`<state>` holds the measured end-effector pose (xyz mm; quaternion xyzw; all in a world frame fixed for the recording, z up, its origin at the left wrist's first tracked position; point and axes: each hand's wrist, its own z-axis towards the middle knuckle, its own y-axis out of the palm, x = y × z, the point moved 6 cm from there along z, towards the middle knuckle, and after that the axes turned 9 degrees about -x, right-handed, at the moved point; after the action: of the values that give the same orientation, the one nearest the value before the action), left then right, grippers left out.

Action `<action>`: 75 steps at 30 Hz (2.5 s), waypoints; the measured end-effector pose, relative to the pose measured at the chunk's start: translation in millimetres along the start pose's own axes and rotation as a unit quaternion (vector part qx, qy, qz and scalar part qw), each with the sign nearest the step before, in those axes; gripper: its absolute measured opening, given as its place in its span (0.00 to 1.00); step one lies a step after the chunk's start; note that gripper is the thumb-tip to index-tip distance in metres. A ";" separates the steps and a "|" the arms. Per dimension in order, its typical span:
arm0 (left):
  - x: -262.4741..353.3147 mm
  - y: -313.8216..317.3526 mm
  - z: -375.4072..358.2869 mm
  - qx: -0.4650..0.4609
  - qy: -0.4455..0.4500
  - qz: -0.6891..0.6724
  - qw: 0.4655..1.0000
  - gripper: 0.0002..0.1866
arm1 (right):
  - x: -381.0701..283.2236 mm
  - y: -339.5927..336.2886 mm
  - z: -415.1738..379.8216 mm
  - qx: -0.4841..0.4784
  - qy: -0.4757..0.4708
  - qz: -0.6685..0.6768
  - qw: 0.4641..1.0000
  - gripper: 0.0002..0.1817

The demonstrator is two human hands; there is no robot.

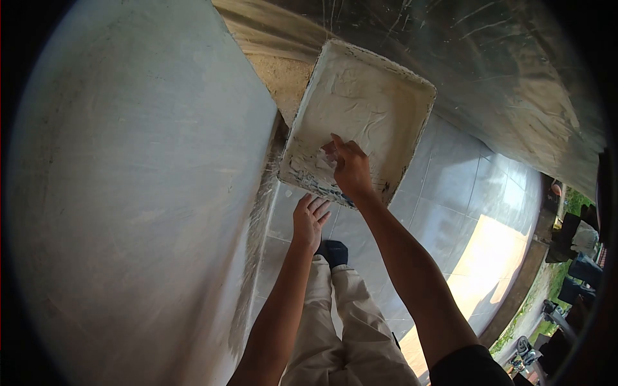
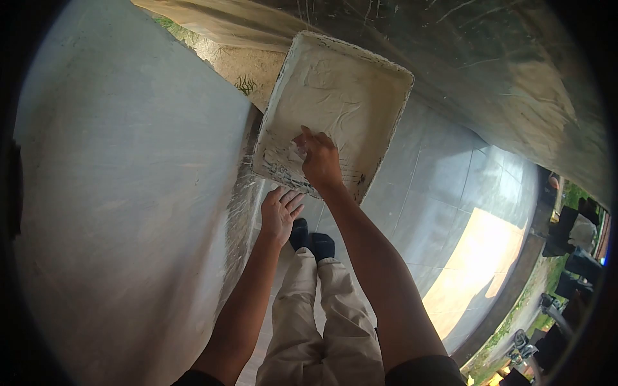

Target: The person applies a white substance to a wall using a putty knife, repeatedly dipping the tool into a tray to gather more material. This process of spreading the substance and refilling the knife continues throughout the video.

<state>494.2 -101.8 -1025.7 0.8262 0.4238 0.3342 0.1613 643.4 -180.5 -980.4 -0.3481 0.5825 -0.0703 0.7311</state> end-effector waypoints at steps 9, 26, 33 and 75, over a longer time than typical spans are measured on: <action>-0.1 -0.1 1.3 -0.005 0.002 0.018 1.000 0.36 | 0.4 -1.3 -3.3 -0.040 0.003 0.007 0.999 0.27; -3.8 2.8 -0.2 0.005 0.002 0.019 1.000 0.37 | 2.9 -34.5 15.2 -0.018 -0.050 0.039 0.998 0.26; -5.5 10.5 3.0 0.037 0.016 -0.010 0.999 0.41 | -0.9 -49.0 47.8 -0.024 -0.089 -0.051 0.994 0.27; -1.6 3.0 -7.2 0.048 0.023 0.021 0.998 0.40 | 34.1 -43.9 -14.2 -0.100 0.133 0.031 0.986 0.26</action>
<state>490.4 -105.0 -1019.4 0.8337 0.4256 0.3359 0.1050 654.5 -236.7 -982.9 -0.3890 0.6893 -0.0347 0.6102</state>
